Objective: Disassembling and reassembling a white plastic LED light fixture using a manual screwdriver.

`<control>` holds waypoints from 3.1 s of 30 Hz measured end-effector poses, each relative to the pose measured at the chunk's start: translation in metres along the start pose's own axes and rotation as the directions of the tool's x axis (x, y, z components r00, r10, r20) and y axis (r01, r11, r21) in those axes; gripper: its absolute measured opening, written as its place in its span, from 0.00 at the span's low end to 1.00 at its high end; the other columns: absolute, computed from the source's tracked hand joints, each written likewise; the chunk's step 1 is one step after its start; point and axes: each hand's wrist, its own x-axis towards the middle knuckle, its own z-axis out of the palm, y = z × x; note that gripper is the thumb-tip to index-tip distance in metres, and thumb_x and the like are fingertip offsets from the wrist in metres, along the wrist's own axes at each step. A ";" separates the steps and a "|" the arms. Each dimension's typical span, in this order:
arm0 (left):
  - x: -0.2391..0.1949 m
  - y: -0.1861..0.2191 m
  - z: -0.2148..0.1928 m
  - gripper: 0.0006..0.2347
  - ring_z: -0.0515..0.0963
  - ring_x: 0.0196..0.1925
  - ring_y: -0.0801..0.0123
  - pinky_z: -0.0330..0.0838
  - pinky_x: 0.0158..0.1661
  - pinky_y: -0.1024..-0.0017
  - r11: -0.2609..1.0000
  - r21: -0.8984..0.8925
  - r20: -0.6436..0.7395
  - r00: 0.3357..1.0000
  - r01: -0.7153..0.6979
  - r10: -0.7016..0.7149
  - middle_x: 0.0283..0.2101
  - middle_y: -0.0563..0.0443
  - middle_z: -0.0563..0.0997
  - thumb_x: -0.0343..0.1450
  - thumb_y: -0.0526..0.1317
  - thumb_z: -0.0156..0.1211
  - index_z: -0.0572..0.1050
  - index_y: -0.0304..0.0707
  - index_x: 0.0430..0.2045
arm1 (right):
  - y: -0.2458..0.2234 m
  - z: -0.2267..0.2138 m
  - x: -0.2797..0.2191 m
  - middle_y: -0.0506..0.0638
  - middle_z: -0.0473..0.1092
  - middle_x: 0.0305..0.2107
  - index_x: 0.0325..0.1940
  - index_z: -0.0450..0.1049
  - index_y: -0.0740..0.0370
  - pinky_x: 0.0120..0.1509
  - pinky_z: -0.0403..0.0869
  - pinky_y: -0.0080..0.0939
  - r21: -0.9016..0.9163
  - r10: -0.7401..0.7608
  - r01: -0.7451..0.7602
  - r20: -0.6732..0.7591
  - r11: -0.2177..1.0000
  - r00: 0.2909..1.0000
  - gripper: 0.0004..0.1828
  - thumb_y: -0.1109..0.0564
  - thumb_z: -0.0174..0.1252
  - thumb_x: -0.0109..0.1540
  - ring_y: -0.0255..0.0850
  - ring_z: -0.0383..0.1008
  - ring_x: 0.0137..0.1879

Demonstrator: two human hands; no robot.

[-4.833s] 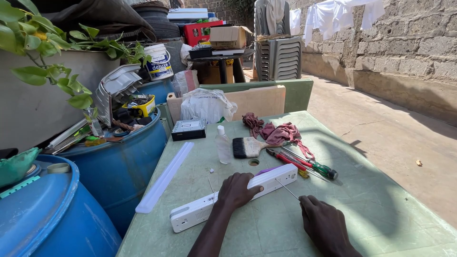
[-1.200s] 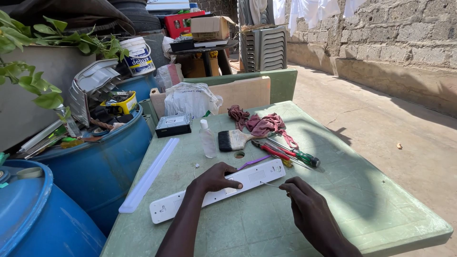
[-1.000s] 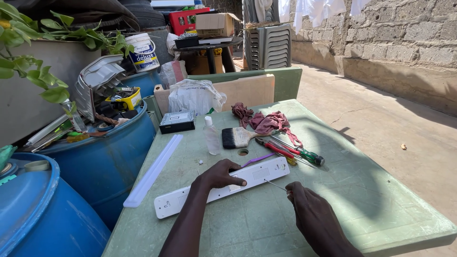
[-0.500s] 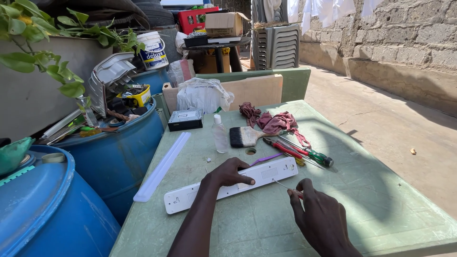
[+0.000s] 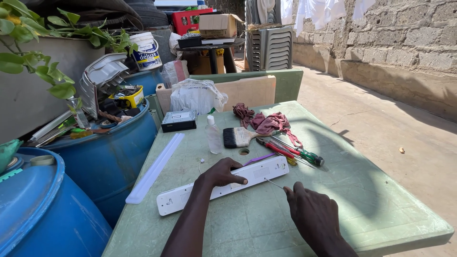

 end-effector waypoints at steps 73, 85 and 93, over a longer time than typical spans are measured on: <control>-0.004 0.011 -0.001 0.13 0.63 0.26 0.75 0.52 0.29 0.72 0.999 0.021 0.005 0.999 0.047 -0.047 0.24 0.61 0.68 0.63 0.50 0.70 0.78 0.40 0.23 | 0.006 -0.024 0.008 0.42 0.76 0.24 0.32 0.64 0.47 0.28 0.67 0.50 0.148 0.055 -0.056 0.008 0.987 0.998 0.21 0.32 0.45 0.64 0.52 0.75 0.31; -0.013 0.020 0.002 0.23 0.79 0.40 0.72 0.67 0.35 0.74 0.996 -0.017 0.012 0.996 0.089 -0.089 0.44 0.54 0.85 0.61 0.48 0.68 0.80 0.42 0.50 | 0.010 -0.016 0.003 0.51 0.66 0.10 0.16 0.61 0.52 0.26 0.60 0.50 0.116 0.058 -0.057 -0.003 0.992 0.998 0.33 0.29 0.43 0.65 0.57 0.67 0.22; -0.011 0.020 -0.002 0.20 0.74 0.34 0.76 0.61 0.34 0.75 0.998 -0.037 0.020 0.999 0.049 -0.049 0.35 0.60 0.82 0.61 0.51 0.68 0.83 0.39 0.42 | 0.050 -0.034 0.002 0.41 0.78 0.32 0.40 0.76 0.54 0.41 0.71 0.40 0.495 0.050 0.144 -0.358 0.857 0.932 0.05 0.57 0.58 0.60 0.39 0.78 0.39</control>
